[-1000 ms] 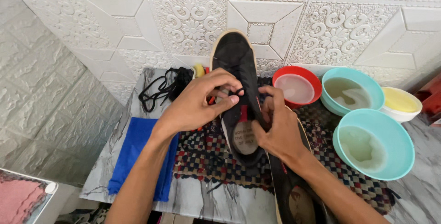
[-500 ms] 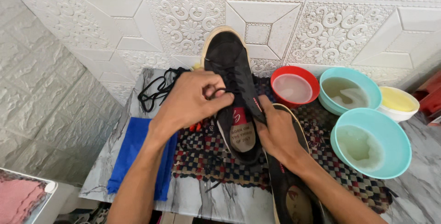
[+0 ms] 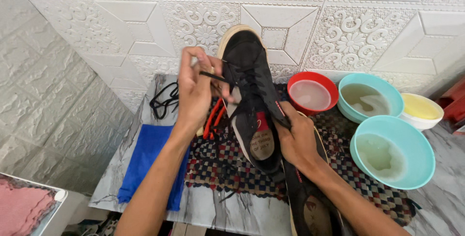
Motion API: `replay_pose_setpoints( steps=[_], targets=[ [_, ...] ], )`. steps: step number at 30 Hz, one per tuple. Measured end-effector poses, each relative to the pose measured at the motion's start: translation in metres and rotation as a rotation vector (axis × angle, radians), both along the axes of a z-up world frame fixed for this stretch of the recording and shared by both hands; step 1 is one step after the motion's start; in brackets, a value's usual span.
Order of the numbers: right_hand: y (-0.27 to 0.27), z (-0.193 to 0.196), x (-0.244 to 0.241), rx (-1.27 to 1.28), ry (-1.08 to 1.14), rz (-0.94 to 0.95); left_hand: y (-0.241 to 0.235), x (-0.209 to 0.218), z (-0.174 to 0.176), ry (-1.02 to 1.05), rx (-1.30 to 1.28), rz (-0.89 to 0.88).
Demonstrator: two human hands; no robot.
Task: The person unties the laces on a pair of black sneakers. They pull the laces out of the eyelets and set them aside on the table.
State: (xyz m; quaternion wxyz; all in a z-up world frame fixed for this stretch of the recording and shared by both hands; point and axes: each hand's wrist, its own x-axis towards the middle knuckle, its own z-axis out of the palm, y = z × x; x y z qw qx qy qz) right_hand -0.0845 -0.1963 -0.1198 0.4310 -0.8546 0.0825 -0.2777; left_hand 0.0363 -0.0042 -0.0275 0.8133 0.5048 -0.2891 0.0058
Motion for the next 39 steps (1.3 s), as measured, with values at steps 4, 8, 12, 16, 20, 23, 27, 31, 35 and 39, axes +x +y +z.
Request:
replay_pose_setpoints(
  steps=[4, 8, 12, 16, 20, 23, 27, 31, 35, 39],
  targets=[
    [-0.004, -0.002, 0.002, 0.039, -0.013, -0.022, 0.019, 0.004, 0.005, -0.279, 0.308, 0.167],
    [0.002, 0.002, -0.003, 0.058, -0.053, -0.031, 0.042, 0.041, -0.007, -0.643, 0.36, 0.828],
    [0.007, 0.007, -0.005, 0.072, -0.089, 0.013, 0.027, 0.002, 0.03, 0.157, -0.144, 0.09],
    [-0.003, -0.001, 0.003, 0.121, -0.083, -0.05, 0.05, 0.037, 0.006, -0.325, 0.209, 0.5],
    [0.002, 0.007, -0.002, 0.132, -0.095, -0.047, 0.07, 0.061, -0.008, -0.743, 0.288, 1.157],
    [0.002, 0.004, -0.003, 0.125, -0.094, -0.035, 0.054, 0.052, -0.007, -0.576, 0.198, 0.865],
    [-0.002, 0.003, 0.001, 0.148, -0.089, -0.061, 0.033, 0.007, 0.012, -0.581, 0.412, 0.231],
    [-0.005, -0.002, 0.003, 0.133, -0.1, -0.082, 0.029, -0.015, 0.024, -0.935, 0.583, 0.164],
    [-0.005, -0.007, 0.004, 0.104, -0.097, -0.073, 0.03, -0.012, 0.016, -0.984, 0.661, 0.203],
    [-0.002, -0.004, 0.003, 0.098, -0.099, -0.072, 0.035, -0.005, 0.016, -0.984, 0.724, 0.182]
  ],
)
